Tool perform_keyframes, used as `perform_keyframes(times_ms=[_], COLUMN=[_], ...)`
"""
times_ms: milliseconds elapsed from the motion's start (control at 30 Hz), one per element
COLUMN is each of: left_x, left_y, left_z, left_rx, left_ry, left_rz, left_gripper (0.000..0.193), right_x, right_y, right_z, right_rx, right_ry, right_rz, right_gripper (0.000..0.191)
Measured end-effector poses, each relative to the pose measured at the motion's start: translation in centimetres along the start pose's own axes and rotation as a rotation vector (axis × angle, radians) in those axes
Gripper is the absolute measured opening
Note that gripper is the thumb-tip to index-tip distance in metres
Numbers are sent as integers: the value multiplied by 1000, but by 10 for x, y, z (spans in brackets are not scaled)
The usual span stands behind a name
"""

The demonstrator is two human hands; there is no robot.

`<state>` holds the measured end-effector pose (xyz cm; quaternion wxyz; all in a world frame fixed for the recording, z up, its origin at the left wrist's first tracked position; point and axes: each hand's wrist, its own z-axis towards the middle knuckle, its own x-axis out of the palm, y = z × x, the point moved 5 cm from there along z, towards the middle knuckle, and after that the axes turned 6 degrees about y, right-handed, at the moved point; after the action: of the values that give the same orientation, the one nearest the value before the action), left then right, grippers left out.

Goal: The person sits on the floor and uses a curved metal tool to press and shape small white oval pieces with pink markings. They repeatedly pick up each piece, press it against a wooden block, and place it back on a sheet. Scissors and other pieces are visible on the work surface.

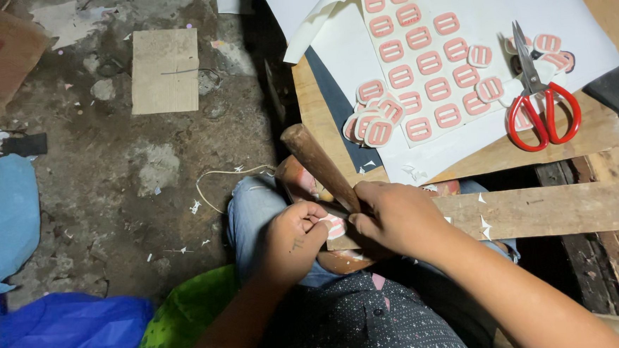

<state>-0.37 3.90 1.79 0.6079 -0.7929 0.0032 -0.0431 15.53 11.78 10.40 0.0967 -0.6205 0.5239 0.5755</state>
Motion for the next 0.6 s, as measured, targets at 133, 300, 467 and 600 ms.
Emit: perform_keyframes(times_ms=[133,300,467,600], left_x=[1,2,-2,-1], left_y=[5,3,5,5], left_z=[-1,-1,-3,-4], left_rx=[-43,54,20,-7], left_ry=[-56,-33,-76,-83], left_rz=[-46,-103,20,-3], left_gripper=[13,13,10,11], right_x=[-3,2,6,-2], right_y=[-5,-9,-8,-12], right_z=[-10,-2,-8,-13], right_rx=[-32,43,-18,-53], right_ry=[-12,33,-6,-5], right_rz=[-21,-8,14,-28], right_gripper=[27,28,29,30])
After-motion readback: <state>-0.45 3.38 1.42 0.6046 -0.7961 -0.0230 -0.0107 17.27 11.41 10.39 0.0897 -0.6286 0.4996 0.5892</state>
